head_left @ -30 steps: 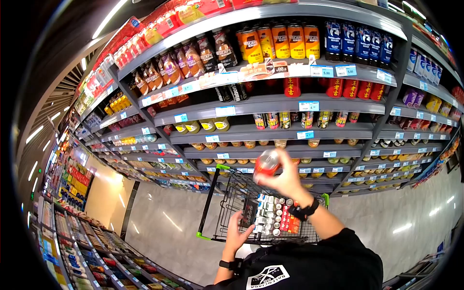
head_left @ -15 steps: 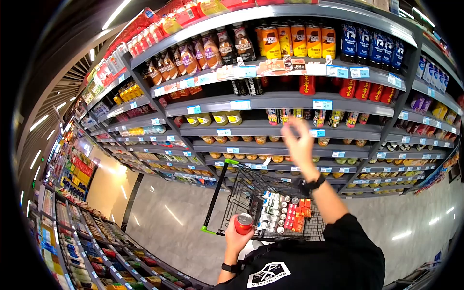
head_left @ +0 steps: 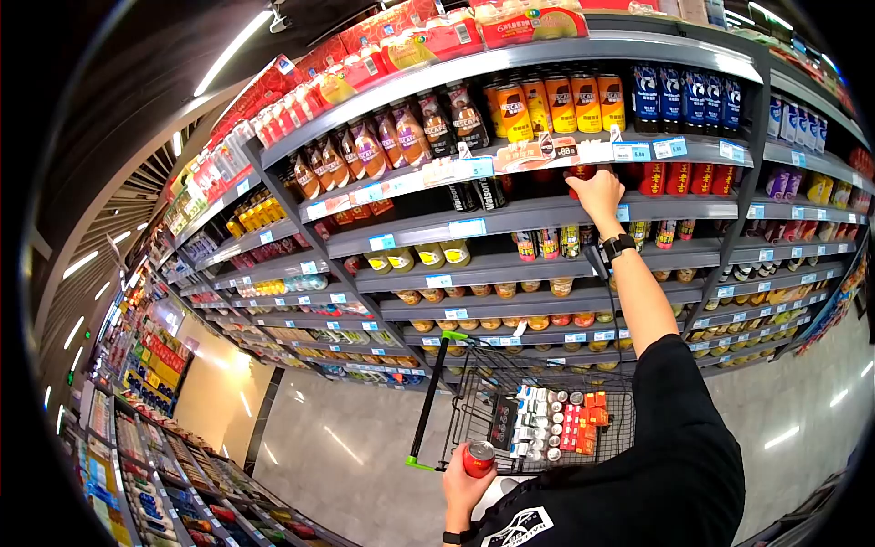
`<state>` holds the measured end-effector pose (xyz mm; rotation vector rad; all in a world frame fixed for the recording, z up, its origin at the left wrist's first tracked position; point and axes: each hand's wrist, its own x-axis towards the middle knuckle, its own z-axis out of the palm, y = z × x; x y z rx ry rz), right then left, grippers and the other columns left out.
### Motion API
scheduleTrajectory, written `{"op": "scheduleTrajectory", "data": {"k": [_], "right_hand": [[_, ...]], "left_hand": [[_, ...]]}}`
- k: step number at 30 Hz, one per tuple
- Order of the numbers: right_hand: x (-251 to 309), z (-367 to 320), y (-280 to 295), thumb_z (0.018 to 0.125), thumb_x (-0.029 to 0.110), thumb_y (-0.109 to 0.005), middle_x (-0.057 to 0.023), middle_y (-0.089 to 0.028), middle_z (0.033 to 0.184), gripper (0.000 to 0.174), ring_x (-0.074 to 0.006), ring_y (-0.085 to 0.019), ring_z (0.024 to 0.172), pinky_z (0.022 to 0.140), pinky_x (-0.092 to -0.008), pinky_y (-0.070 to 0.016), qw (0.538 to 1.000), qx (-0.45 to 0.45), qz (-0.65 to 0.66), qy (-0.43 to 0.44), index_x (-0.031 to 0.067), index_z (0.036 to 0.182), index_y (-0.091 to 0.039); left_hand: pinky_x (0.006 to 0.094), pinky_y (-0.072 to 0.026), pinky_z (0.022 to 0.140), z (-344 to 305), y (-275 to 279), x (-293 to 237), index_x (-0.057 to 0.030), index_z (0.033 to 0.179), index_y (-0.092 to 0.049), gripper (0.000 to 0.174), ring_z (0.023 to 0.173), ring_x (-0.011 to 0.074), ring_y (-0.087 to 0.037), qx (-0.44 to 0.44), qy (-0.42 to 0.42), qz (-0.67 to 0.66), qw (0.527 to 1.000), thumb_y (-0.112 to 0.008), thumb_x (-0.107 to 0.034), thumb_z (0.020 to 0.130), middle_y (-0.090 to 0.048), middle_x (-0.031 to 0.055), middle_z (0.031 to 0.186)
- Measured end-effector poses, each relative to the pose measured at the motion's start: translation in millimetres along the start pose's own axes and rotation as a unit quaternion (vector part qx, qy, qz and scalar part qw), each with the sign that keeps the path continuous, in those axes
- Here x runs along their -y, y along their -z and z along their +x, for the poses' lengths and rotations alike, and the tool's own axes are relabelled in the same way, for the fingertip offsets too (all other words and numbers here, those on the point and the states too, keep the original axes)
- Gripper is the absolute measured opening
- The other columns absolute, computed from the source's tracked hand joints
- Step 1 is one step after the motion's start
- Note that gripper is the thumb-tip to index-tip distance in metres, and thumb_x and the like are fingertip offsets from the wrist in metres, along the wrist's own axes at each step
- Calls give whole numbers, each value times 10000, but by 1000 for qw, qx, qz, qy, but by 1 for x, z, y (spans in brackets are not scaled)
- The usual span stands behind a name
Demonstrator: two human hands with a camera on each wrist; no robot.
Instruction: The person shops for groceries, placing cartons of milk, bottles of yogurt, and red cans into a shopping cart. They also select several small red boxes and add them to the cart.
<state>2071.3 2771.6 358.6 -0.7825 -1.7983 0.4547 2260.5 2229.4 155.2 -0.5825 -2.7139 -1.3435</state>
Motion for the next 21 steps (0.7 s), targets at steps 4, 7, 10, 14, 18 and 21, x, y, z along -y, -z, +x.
{"op": "scheduleTrajectory", "data": {"k": [4,7,10,14,18,21], "right_hand": [[-9,2,-7,671,450,-859,-244,-728,1032,609,-418,-684,954,902,-506,-507,998,21,31,-50,-58,970,-708],[-7,-5,-2,666,418,-871,-255,-712,1090,623,-421,-677,999,917,-498,-518,996,-10,76,-37,-59,1018,-679],[3,-15,8,667,371,-882,-252,-707,1104,622,-425,-675,1032,911,-492,-528,991,-28,134,-5,-23,1083,-639],[11,-37,15,693,238,-900,-224,-715,1106,665,-398,-699,1027,886,-446,-548,982,-34,186,14,32,1225,-557],[26,-79,33,743,170,-907,-158,-721,1123,637,-271,-713,1024,903,-378,-554,965,-95,241,45,57,1274,-574],[24,-116,40,756,199,-919,-140,-720,1138,624,-222,-704,1017,906,-360,-558,948,-122,289,49,38,1266,-598]], "left_hand": [[405,-578,841,3,2,17,-77,1212,-620,625,986,348,-724,22,-17,5,1000,-907,-256,687,-731,148,1079],[411,-578,846,5,6,22,-73,1223,-621,638,998,352,-719,39,-36,-3,999,-907,-260,684,-725,151,1101],[418,-577,850,10,10,28,-73,1233,-615,663,988,361,-720,55,-56,0,997,-918,-262,675,-726,158,1094],[419,-576,864,21,16,34,-74,1213,-620,648,985,368,-719,80,-67,-2,994,-926,-252,671,-726,161,1087],[412,-574,869,30,22,42,-69,1194,-630,630,1002,363,-719,86,-73,-23,993,-929,-257,672,-725,162,1093],[414,-578,871,37,21,55,-72,1223,-623,680,1004,361,-725,86,-72,-28,993,-945,-280,661,-730,166,1092]]}}
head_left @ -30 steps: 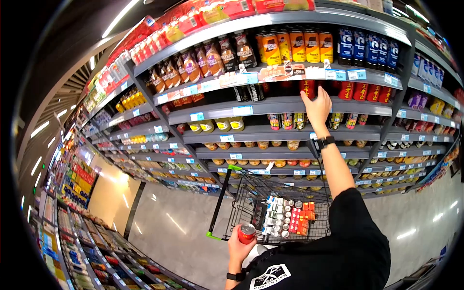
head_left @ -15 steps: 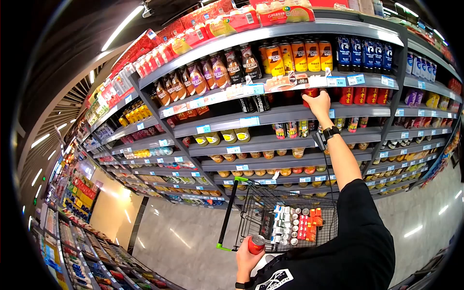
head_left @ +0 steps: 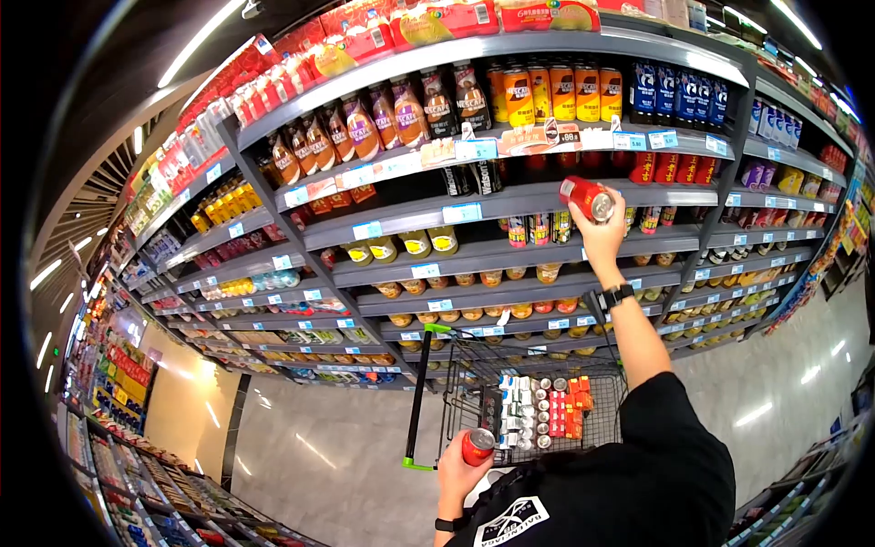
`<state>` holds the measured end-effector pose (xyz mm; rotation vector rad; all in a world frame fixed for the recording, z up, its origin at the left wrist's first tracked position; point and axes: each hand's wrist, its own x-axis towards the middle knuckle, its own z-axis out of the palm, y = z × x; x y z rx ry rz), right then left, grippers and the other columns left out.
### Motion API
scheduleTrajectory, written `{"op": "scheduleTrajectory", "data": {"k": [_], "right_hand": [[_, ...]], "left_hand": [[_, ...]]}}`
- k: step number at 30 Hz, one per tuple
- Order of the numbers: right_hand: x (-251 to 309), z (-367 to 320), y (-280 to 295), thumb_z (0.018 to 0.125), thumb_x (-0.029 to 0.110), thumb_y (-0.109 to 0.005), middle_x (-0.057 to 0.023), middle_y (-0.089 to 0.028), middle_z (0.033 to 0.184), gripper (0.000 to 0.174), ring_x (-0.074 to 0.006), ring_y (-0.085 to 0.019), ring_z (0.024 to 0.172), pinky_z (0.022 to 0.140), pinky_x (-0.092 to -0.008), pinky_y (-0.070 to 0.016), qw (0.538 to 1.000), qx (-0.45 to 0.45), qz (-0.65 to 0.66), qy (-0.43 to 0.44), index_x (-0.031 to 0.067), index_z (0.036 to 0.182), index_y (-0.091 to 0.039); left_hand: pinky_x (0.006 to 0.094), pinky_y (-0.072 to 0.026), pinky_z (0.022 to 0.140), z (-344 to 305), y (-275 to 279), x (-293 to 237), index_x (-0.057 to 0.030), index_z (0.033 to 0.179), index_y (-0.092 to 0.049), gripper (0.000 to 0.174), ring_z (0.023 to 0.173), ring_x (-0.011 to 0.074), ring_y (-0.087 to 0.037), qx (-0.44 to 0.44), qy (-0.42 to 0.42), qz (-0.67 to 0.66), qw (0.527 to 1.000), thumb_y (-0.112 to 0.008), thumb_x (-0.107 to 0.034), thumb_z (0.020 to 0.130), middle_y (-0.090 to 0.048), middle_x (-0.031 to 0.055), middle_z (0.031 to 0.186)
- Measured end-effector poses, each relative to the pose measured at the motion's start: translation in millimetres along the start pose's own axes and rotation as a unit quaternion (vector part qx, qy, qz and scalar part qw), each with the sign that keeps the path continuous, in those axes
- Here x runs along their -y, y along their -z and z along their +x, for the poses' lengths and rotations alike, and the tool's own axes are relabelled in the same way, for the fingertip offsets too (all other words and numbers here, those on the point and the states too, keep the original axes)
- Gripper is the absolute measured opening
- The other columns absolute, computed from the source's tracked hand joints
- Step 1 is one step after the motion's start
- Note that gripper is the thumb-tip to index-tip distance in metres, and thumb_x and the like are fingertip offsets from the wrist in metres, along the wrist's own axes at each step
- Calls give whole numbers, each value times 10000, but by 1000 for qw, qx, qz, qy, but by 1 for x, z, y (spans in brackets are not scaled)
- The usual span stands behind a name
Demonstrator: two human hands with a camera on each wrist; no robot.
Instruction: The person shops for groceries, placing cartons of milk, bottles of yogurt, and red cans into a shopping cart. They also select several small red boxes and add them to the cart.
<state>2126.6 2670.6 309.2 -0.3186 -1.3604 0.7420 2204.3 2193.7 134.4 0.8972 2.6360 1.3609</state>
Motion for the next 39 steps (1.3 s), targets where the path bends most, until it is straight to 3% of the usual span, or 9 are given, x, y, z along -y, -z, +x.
{"op": "scheduleTrajectory", "data": {"k": [7,16,22,24,25,27,30,33,39], "right_hand": [[-32,-205,143,699,231,-951,-116,-743,1037,633,-172,-708,970,875,-349,-573,921,248,-180,-238,2,1186,-617],[-48,-372,351,601,298,-937,-204,-726,993,775,-382,-717,940,825,-447,-577,743,341,-434,-378,-24,1193,-556],[-70,-378,368,602,309,-941,-213,-721,1054,764,-363,-715,985,855,-447,-573,673,289,-382,-563,-28,1142,-517],[-92,-385,371,615,306,-946,-196,-726,1007,882,-293,-729,840,725,-386,-603,685,343,-421,-486,-84,1271,-504],[-102,-388,376,606,385,-937,-223,-713,1041,842,-385,-707,998,863,-443,-564,683,345,-403,-502,-57,1182,-510],[-137,-404,380,596,352,-932,-203,-678,1125,939,-377,-665,1060,919,-449,-535,654,350,-367,-561,-38,1322,-482],[-202,-468,398,621,319,-919,-192,-641,1184,993,-389,-636,1079,906,-469,-530,706,367,-388,-466,1,1411,-409],[-239,-478,377,647,292,-917,-223,-644,1197,975,-397,-660,1036,836,-488,-562,549,410,-399,-609,1,1422,-401],[-287,-517,330,755,158,-812,-231,-688,1188,672,-444,-672,1058,880,-509,-547,557,386,-435,-593,72,1328,-471]], "left_hand": [[464,-586,817,-1,-7,46,-108,1300,-586,759,973,412,-719,65,21,-45,997,-919,-443,706,-737,184,1106],[495,-582,824,-2,-36,89,-164,1394,-497,800,979,434,-701,258,27,72,963,-871,-403,729,-727,197,1091],[519,-578,808,-17,-67,91,-204,1424,-463,835,924,418,-711,378,66,155,910,-866,-366,710,-728,169,1076],[520,-578,801,-22,-79,83,-202,1396,-472,805,892,424,-713,390,59,183,900,-863,-367,712,-735,151,1043],[520,-578,801,-27,-83,78,-202,1396,-472,805,892,424,-713,398,65,191,895,-863,-367,712,-735,151,1043],[532,-571,800,-29,-95,60,-182,1361,-476,776,907,440,-708,411,91,191,887,-865,-370,717,-736,166,1048],[546,-564,785,-43,-115,48,-159,1338,-476,762,910,461,-703,446,201,173,855,-868,-374,721,-736,194,1040],[535,-568,780,-72,-134,47,-119,1340,-471,794,933,474,-700,412,270,100,865,-878,-424,731,-728,238,1032],[526,-570,811,-132,-164,39,-80,1364,-475,868,995,465,-697,397,363,90,838,-907,-457,713,-722,243,1081]]}}
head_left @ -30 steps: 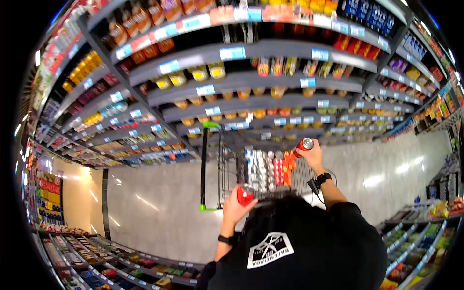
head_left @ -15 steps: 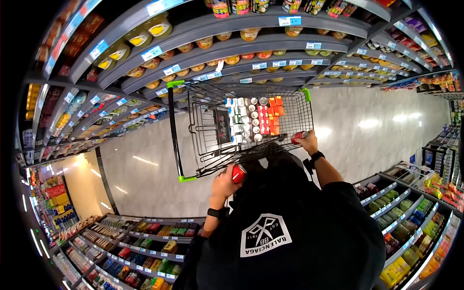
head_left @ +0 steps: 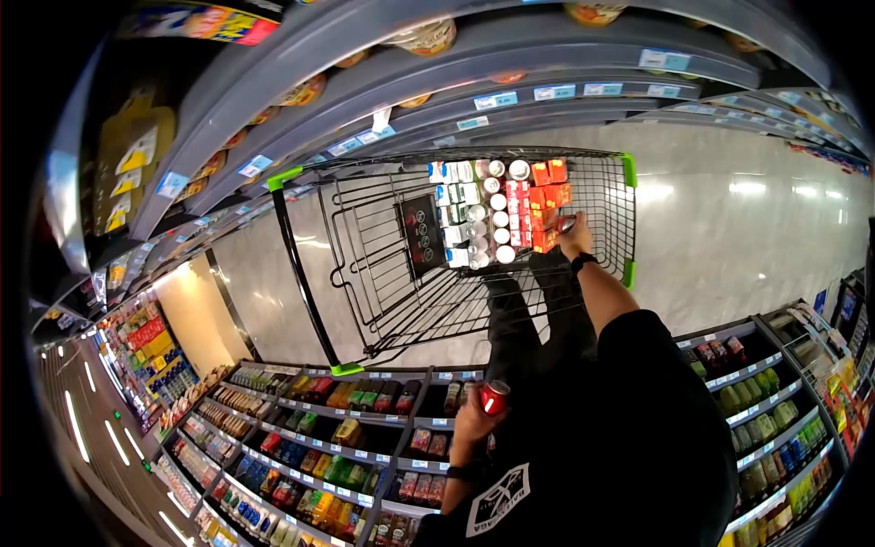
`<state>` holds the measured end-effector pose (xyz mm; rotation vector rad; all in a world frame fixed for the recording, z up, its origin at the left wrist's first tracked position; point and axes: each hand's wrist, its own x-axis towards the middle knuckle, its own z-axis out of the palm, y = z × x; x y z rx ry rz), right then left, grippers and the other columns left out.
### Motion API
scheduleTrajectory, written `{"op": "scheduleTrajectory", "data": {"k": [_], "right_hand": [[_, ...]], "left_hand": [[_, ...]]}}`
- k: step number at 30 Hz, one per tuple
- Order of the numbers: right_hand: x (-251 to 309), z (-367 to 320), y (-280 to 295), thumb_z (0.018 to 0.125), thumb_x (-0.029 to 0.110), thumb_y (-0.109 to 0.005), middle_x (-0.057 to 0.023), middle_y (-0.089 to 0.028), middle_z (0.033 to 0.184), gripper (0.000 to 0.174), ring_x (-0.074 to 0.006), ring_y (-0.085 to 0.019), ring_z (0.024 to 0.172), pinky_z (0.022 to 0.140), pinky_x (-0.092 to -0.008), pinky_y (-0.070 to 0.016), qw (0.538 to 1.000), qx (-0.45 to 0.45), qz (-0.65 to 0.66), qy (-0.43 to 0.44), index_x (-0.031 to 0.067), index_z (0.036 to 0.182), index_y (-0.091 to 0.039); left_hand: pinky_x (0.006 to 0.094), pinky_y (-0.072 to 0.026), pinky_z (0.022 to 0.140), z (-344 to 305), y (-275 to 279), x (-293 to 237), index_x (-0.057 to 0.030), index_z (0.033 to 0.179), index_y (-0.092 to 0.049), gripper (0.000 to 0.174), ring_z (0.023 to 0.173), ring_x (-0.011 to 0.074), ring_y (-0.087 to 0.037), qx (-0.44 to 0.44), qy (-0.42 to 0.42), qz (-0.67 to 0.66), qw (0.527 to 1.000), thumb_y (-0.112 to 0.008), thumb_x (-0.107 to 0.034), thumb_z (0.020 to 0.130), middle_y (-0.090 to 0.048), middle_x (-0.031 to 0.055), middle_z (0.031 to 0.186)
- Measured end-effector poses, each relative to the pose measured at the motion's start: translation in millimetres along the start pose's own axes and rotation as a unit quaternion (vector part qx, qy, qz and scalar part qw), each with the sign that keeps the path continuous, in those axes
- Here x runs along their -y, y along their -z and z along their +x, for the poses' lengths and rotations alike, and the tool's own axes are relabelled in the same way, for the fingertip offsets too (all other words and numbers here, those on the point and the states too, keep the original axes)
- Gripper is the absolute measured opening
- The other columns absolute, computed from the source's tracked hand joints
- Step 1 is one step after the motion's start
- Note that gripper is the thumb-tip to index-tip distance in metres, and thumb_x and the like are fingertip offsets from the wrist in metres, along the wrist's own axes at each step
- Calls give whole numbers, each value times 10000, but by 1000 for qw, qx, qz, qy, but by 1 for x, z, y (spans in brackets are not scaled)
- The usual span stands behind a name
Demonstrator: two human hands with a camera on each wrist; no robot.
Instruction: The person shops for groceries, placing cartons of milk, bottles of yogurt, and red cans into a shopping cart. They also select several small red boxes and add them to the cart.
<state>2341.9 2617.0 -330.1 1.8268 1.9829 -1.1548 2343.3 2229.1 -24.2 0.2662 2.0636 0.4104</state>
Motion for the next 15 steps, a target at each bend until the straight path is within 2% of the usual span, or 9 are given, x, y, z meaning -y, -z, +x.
{"op": "scheduleTrajectory", "data": {"k": [1,3,5,7,9,10,11,13,15], "right_hand": [[-10,10,-20,755,158,-812,-231,-688,1188,672,-444,-672,1058,880,-509,-547,1000,10,-4,-5,72,1328,-471],[-15,25,-38,780,150,-793,-221,-690,1178,639,-446,-673,1054,888,-509,-550,993,-91,49,63,87,1340,-490],[-10,24,-33,815,110,-754,-235,-668,1206,526,-458,-646,1074,853,-497,-569,991,-31,125,38,64,1308,-576],[-31,28,-42,837,110,-754,-235,-657,1264,522,-429,-659,1082,863,-473,-581,987,-70,118,89,42,1331,-602],[-26,12,-23,850,113,-748,-238,-647,1292,549,-416,-664,1089,877,-468,-584,983,-32,155,92,33,1367,-580],[-20,1,-10,864,116,-741,-241,-637,1320,577,-402,-669,1095,891,-463,-586,977,7,189,99,24,1403,-558],[-19,-6,-3,864,116,-741,-241,-637,1320,577,-402,-669,1095,891,-463,-586,976,2,191,101,24,1403,-558],[-19,-22,14,909,165,-713,-234,-625,1350,541,-363,-684,1084,902,-438,-594,989,25,-45,141,6,1400,-551],[13,-75,56,959,278,-678,-235,-647,1317,514,-350,-689,1079,878,-432,-594,942,87,-89,311,10,1385,-572]], "left_hand": [[528,-569,818,-4,-5,-1,-80,1366,-473,869,1005,469,-693,5,12,-16,1000,-908,-454,714,-719,246,1095],[520,-570,831,-4,-12,-10,-76,1366,-467,868,1022,470,-691,8,21,-14,1000,-913,-437,713,-716,247,1117],[463,-582,859,-10,-13,-19,-46,1398,-459,934,1061,422,-707,16,71,-38,997,-947,-401,684,-707,246,1157],[451,-580,869,-5,-17,-16,-32,1398,-449,947,1065,401,-713,1,52,-46,998,-953,-395,684,-706,245,1174],[486,-574,860,0,-13,-24,-32,1347,-476,866,1062,449,-696,-16,40,-94,995,-923,-420,715,-712,266,1129],[454,-581,860,5,-10,-28,-13,1333,-499,850,1028,386,-728,-21,47,-77,996,-938,-389,711,-729,236,1102],[454,-581,860,9,-9,-26,-13,1333,-499,850,1028,386,-728,-21,42,-76,996,-938,-389,711,-729,236,1102],[378,-558,897,19,-9,-23,-22,1339,-511,823,1027,247,-701,-31,-10,-189,982,-965,-285,705,-715,152,1142],[355,-548,904,25,-4,-37,-27,1322,-527,766,1014,189,-672,-45,-48,-223,973,-957,-228,721,-707,117,1135]]}}
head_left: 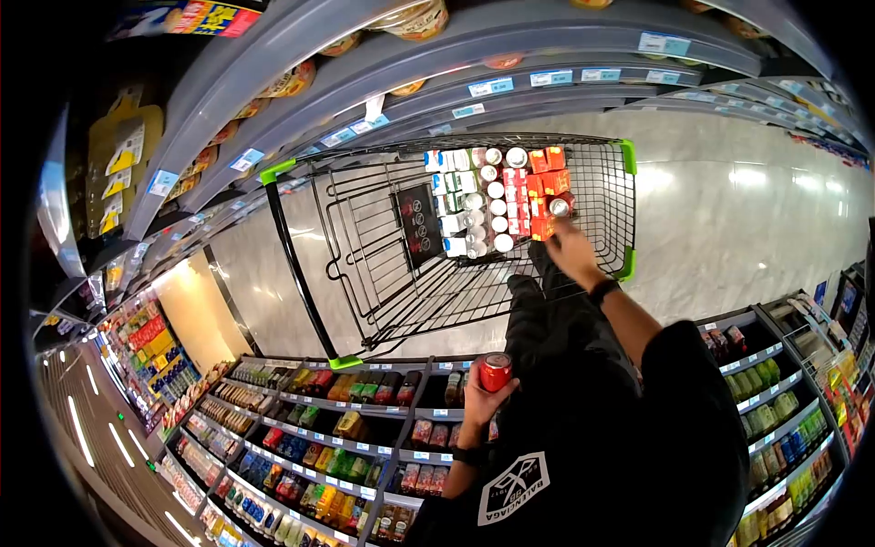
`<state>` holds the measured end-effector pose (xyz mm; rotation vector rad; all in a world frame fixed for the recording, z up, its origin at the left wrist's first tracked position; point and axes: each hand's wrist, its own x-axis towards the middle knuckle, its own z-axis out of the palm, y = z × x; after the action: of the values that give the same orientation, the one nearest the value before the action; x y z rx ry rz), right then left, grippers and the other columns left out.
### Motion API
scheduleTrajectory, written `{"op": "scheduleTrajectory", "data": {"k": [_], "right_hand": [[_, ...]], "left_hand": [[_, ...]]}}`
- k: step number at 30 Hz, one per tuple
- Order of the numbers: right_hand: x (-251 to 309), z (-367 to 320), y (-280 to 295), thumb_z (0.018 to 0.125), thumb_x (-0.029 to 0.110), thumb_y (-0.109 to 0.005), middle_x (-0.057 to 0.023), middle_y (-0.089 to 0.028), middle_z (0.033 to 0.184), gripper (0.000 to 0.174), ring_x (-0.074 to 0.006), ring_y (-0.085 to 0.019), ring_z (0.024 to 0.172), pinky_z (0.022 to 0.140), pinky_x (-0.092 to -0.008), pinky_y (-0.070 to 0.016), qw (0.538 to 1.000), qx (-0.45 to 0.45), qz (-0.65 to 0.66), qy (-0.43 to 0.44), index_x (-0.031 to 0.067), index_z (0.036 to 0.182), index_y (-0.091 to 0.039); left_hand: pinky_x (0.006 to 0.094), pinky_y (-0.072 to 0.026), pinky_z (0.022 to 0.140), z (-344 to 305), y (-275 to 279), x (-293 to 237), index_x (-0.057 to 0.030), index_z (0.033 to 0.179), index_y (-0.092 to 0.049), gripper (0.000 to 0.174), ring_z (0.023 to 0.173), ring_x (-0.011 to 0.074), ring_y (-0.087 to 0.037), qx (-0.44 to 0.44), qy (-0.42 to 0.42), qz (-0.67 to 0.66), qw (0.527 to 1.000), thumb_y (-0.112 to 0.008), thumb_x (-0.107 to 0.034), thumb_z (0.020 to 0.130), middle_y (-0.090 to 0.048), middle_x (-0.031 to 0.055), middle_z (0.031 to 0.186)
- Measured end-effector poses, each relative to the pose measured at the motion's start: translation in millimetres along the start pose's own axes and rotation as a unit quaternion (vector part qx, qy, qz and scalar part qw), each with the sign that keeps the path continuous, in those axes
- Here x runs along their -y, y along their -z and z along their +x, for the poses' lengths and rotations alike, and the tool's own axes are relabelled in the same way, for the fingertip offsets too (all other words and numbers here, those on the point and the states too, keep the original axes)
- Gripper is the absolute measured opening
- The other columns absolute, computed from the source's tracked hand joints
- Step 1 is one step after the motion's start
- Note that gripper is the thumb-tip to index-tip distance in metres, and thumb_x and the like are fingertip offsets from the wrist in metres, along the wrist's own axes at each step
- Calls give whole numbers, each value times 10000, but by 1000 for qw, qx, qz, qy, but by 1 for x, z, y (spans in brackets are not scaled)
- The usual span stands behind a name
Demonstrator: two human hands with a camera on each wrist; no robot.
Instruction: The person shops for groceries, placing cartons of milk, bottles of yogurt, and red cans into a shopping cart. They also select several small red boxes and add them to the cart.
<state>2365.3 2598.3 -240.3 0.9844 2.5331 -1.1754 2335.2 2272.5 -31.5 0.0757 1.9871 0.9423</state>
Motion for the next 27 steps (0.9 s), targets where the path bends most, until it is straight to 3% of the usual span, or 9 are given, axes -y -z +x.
{"op": "scheduleTrajectory", "data": {"k": [2,6,8,13,14,16,22,24,27], "right_hand": [[70,-41,50,932,324,-731,-184,-717,1172,504,-313,-720,986,787,-404,-582,980,162,103,47,24,1320,-611],[120,-108,51,896,401,-789,-151,-695,1212,628,-249,-679,1108,932,-371,-543,862,375,332,82,15,1349,-587],[128,-128,45,839,362,-849,-162,-650,1284,723,-250,-630,1193,1014,-371,-499,895,261,341,118,26,1401,-542],[88,-106,31,731,269,-925,-124,-638,1176,732,-222,-635,1113,968,-358,-515,926,112,358,-26,53,1317,-544],[78,-100,28,730,385,-915,-145,-617,1170,762,-265,-627,1111,943,-387,-521,947,30,319,-40,19,1286,-542],[52,-80,16,746,308,-856,-184,-568,1164,694,-393,-639,1006,870,-458,-548,981,-85,158,-77,64,1303,-521],[-51,1,-49,718,203,-828,-170,-537,1214,619,-433,-629,954,783,-515,-564,958,-108,59,-259,42,1224,-509],[-94,21,-100,735,177,-815,-184,-521,1211,580,-434,-609,957,781,-511,-570,967,-139,-4,-216,21,1195,-497],[-115,57,-112,738,175,-801,-218,-565,1209,642,-423,-596,1058,842,-519,-551,972,-38,-33,-230,19,1283,-498]], "left_hand": [[358,-542,925,8,-2,-3,-23,1328,-523,748,1049,198,-668,10,-7,-40,999,-943,-212,738,-702,112,1167],[393,-557,926,39,-4,-38,-49,1358,-502,777,1074,283,-700,63,-59,39,996,-933,-205,730,-700,181,1193],[453,-569,917,56,-9,-41,-67,1411,-448,887,1121,433,-674,91,-76,105,987,-932,-235,687,-676,251,1226],[465,-555,952,62,-20,-28,-53,1482,-432,833,1202,372,-639,49,-123,99,986,-874,-197,791,-608,226,1362],[448,-567,941,59,-20,-22,-45,1476,-455,748,1189,332,-660,29,-118,111,986,-839,-190,851,-618,191,1365],[415,-574,913,50,-14,-8,-31,1405,-540,584,1202,297,-654,42,-71,82,993,-793,-193,905,-627,163,1361],[347,-579,802,35,-9,26,-20,1291,-616,387,986,251,-730,40,6,60,997,-723,-176,953,-715,147,1160],[333,-583,767,29,-10,34,-22,1291,-614,374,993,234,-728,32,20,38,999,-715,-163,960,-722,149,1140],[329,-586,764,20,-15,53,-21,1291,-617,370,943,221,-719,-9,54,2,998,-717,-152,959,-726,148,1126]]}}
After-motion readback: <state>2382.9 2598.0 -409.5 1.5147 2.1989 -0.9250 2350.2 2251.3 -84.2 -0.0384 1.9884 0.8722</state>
